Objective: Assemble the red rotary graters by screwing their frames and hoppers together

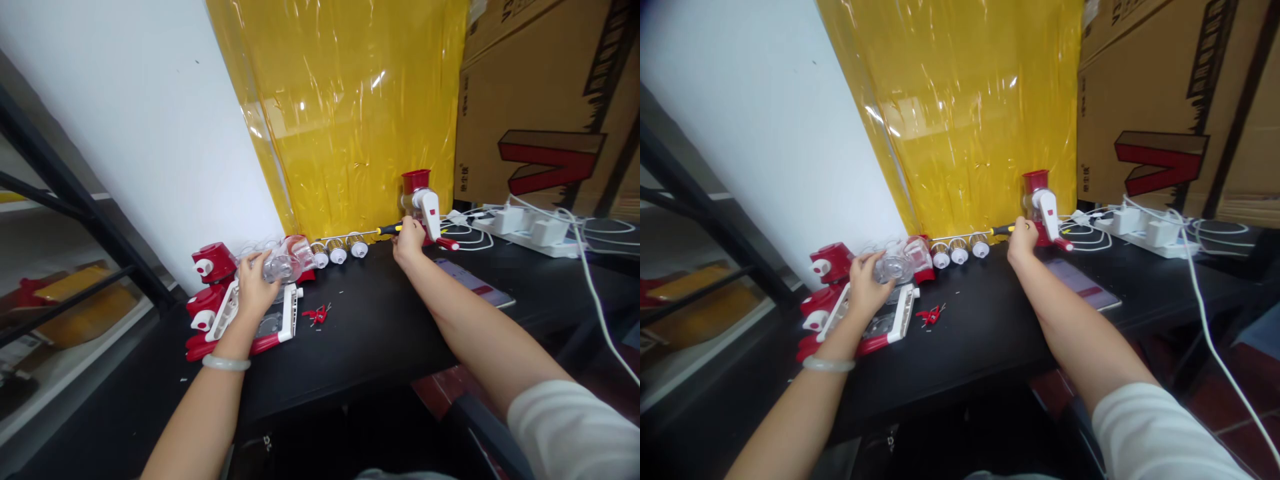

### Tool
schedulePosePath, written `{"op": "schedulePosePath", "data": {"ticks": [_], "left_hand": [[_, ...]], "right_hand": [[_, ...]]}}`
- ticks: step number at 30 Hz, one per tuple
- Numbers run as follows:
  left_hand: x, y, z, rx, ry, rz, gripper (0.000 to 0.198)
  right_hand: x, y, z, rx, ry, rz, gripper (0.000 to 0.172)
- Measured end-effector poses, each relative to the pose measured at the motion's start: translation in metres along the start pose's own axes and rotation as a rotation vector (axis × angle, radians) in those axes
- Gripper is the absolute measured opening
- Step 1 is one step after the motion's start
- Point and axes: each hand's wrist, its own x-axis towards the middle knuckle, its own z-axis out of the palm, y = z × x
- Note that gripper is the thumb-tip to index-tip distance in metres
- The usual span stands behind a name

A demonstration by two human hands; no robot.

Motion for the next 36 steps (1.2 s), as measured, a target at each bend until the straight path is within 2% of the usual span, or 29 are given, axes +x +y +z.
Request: {"op": "schedulePosePath", "data": {"ticks": [4, 18, 26, 30, 36], "left_hand": [[-0.002, -0.001, 0.001, 0.036, -0.052, 0.018, 0.066], [-0.003, 0.010, -0.002, 0.060, -0.101, -0.029, 0.063], [-0.003, 0.010, -0.001, 0.031, -0.124, -0.042, 0.063], [-0.004, 0.009, 0.001, 0.022, -0.136, -0.037, 0.063], [-0.004, 0.007, 0.001, 0.025, -0.143, -0.040, 0.063]], "right_hand": [[-0.004, -0.003, 0.002, 0.084, 0.116, 0.127, 0.029], [-0.013, -0.011, 0.004, 0.280, 0.192, 0.212, 0.016], [-0.011, -0.007, 0.004, 0.252, 0.178, 0.149, 0.021], [-0.012, -0.006, 0.005, 0.245, 0.167, 0.090, 0.016], [-0.019, -0.013, 0.005, 0.246, 0.092, 0.064, 0.019]]}}
